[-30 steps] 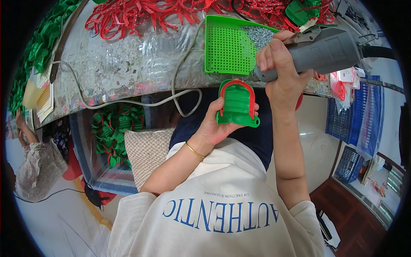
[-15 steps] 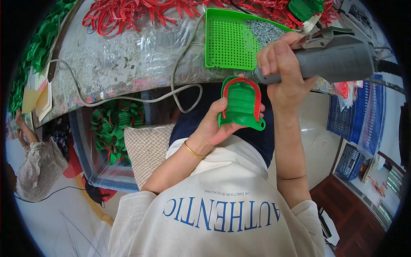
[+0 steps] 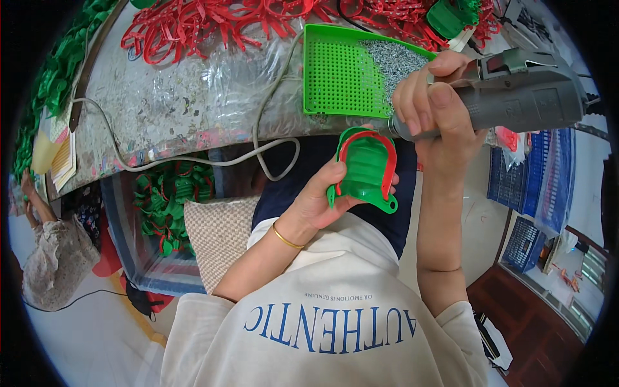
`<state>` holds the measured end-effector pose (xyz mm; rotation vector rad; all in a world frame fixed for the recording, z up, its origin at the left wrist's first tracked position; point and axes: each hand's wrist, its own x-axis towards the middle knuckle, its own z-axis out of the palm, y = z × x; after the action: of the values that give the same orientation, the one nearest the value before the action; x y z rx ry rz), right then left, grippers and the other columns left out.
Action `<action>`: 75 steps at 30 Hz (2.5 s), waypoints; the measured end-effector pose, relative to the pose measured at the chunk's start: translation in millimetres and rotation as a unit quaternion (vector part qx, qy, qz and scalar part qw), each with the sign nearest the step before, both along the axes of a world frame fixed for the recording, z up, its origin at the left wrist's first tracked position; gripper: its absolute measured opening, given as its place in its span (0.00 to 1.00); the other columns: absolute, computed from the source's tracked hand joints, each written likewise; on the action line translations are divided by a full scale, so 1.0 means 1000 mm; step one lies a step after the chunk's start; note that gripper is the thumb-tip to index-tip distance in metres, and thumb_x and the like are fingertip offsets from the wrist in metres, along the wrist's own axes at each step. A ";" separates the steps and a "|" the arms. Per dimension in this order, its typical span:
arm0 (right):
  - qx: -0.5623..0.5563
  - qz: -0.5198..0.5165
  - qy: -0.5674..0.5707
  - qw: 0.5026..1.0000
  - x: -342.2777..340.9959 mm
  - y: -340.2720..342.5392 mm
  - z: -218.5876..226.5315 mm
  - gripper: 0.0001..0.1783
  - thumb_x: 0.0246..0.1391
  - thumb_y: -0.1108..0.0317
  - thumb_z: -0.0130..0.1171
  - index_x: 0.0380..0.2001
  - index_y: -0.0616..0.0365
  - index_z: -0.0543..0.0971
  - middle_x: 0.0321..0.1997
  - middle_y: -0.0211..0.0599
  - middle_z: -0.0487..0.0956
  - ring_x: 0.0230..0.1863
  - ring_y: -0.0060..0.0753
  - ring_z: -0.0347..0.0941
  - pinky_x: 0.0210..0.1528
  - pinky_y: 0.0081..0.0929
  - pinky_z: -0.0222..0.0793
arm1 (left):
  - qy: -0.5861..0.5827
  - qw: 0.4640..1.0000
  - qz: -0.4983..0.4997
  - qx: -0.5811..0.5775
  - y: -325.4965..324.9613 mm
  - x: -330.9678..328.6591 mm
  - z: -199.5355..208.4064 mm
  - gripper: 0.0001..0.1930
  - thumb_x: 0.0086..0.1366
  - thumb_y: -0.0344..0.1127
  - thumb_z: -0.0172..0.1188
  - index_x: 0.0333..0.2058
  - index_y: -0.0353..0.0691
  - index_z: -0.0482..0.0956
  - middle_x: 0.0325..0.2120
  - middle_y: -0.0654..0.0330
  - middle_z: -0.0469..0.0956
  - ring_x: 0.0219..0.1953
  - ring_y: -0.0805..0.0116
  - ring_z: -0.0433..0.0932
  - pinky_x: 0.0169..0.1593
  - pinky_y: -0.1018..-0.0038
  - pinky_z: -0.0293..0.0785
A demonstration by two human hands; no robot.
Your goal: Assembling small plastic toy components by hand and securing them with a handheld tool.
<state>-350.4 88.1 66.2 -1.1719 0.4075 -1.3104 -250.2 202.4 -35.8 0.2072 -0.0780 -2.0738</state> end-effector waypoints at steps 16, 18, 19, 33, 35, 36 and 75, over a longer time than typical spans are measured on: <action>-0.048 -0.034 -0.002 0.998 -0.020 -0.043 0.008 0.12 0.59 0.68 0.51 0.44 0.62 0.72 0.17 0.24 0.61 0.17 0.20 0.57 0.23 0.20 0.53 | -0.002 0.999 0.024 0.031 0.000 -0.004 -0.001 0.36 0.60 0.55 0.54 0.58 0.31 0.62 0.52 0.41 0.70 0.54 0.52 0.72 0.59 0.56 0.68; -0.059 -0.118 0.054 0.990 0.003 -0.043 -0.011 0.09 0.56 0.74 0.55 0.40 0.65 0.73 0.20 0.27 0.65 0.19 0.21 0.59 0.24 0.22 0.57 | 0.043 0.998 0.021 0.044 0.001 -0.002 -0.014 0.37 0.60 0.56 0.55 0.58 0.31 0.62 0.52 0.41 0.70 0.54 0.52 0.72 0.58 0.56 0.68; -0.058 -0.120 0.056 0.989 0.005 -0.045 -0.021 0.09 0.56 0.74 0.55 0.40 0.65 0.73 0.20 0.27 0.65 0.19 0.21 0.59 0.24 0.22 0.57 | 0.044 0.998 0.019 0.045 0.001 -0.002 -0.015 0.37 0.60 0.56 0.55 0.58 0.31 0.62 0.52 0.41 0.70 0.54 0.52 0.72 0.58 0.56 0.68; -0.056 -0.202 0.110 0.971 0.017 -0.060 -0.068 0.06 0.53 0.77 0.58 0.33 0.67 0.73 0.19 0.30 0.70 0.19 0.21 0.64 0.24 0.22 0.62 | 0.044 0.995 0.026 0.081 -0.003 -0.001 -0.024 0.37 0.60 0.56 0.53 0.58 0.32 0.62 0.52 0.39 0.69 0.54 0.51 0.71 0.58 0.56 0.68; -0.044 -0.196 0.092 0.975 0.018 -0.060 -0.067 0.06 0.53 0.77 0.58 0.33 0.67 0.73 0.19 0.30 0.70 0.19 0.21 0.64 0.24 0.22 0.62 | 0.042 0.995 0.027 0.081 -0.004 -0.001 -0.026 0.37 0.60 0.56 0.53 0.58 0.32 0.62 0.52 0.39 0.69 0.54 0.51 0.71 0.58 0.56 0.68; -0.032 -0.189 0.073 0.979 0.018 -0.059 -0.067 0.06 0.53 0.77 0.59 0.33 0.67 0.73 0.19 0.30 0.69 0.19 0.21 0.64 0.23 0.22 0.62 | 0.040 0.995 0.029 0.082 -0.003 -0.001 -0.027 0.37 0.60 0.56 0.54 0.58 0.32 0.62 0.52 0.39 0.69 0.54 0.50 0.72 0.58 0.56 0.68; 0.013 -0.074 0.077 0.994 -0.034 0.050 -0.015 0.07 0.55 0.76 0.53 0.38 0.65 0.71 0.17 0.29 0.64 0.18 0.21 0.61 0.24 0.23 0.59 | -0.041 0.995 0.059 0.069 0.004 -0.012 -0.006 0.33 0.61 0.55 0.54 0.56 0.34 0.65 0.50 0.44 0.72 0.50 0.49 0.75 0.55 0.57 0.72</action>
<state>-384.2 138.3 51.3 -1.2431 0.6317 -1.3408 -262.2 206.4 -42.2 0.3735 0.0279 -1.9534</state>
